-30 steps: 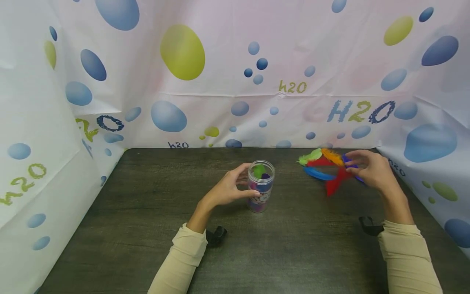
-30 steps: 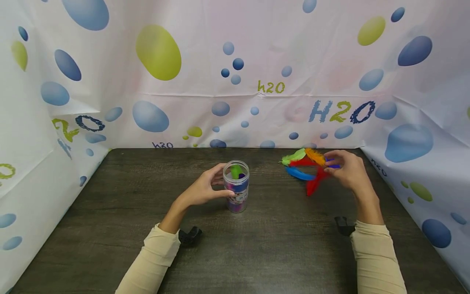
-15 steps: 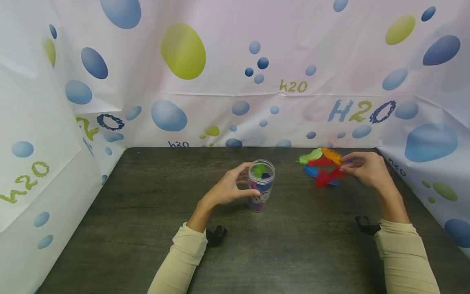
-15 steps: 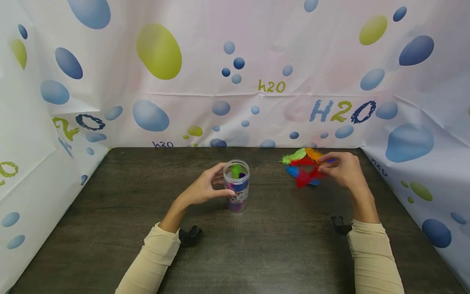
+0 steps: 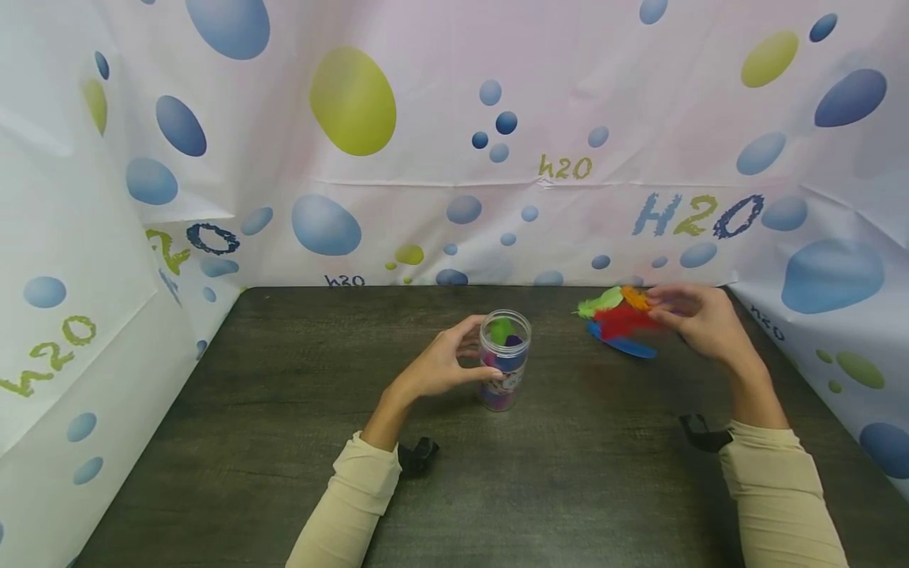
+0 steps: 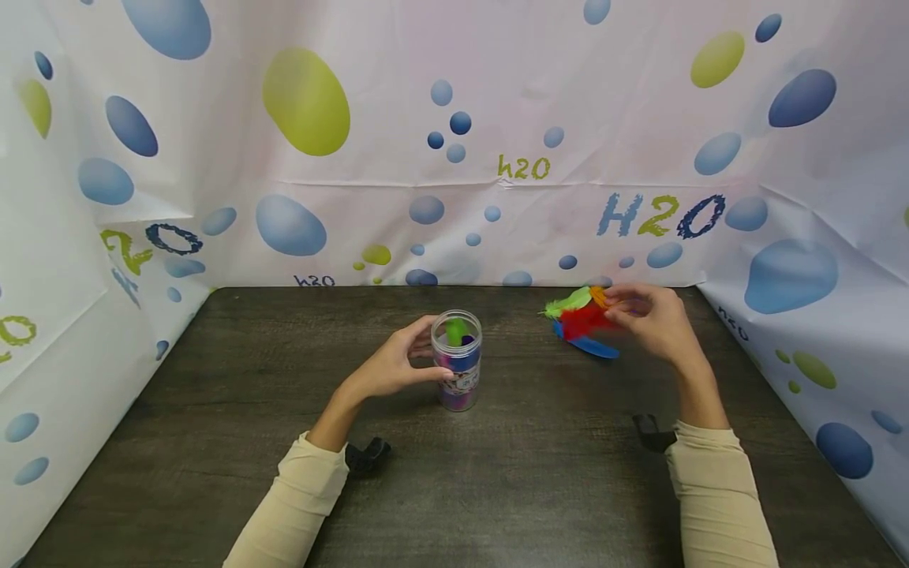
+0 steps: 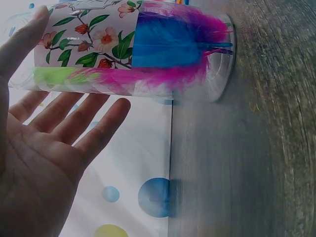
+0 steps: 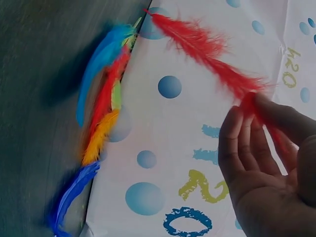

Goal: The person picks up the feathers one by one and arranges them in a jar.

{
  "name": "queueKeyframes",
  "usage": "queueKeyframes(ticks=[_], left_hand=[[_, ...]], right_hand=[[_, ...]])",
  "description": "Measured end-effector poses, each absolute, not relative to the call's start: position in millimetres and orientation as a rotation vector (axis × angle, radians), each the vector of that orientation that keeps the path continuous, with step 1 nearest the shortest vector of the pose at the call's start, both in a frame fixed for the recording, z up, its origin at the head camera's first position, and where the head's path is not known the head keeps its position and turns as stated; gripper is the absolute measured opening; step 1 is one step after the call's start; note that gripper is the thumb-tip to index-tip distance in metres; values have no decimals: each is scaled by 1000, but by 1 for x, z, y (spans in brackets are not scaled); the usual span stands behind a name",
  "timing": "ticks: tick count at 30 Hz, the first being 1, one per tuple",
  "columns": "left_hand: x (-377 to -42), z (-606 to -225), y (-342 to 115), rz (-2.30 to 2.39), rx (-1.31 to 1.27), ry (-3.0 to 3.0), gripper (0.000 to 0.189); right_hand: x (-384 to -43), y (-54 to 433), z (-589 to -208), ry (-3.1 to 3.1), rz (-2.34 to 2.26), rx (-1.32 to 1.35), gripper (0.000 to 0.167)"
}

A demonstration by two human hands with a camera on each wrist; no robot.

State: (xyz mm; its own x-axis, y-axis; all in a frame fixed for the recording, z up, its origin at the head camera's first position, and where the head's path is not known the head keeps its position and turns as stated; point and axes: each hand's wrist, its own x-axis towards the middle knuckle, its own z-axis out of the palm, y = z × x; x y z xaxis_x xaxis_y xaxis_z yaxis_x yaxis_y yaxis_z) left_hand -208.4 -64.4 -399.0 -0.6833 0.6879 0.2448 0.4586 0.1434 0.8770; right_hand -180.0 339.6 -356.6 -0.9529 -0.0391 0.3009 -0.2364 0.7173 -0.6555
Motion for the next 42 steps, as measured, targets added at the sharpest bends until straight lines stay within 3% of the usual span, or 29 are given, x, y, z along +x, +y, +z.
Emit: queueKeyframes(ticks=[15,26,42], left_hand=[[-208,-397,-66,1561,1124,2197,72],[-207,-397,-66,1562,1121,2189,72],[-208,-396,-66,1567,1125,2181,72]], right_hand=[[-182,323,-348,-2387,1354,340,27],[-186,313,-342,-2075,1770,599,26],[-189,285,-316,-2042,1730,616,25]])
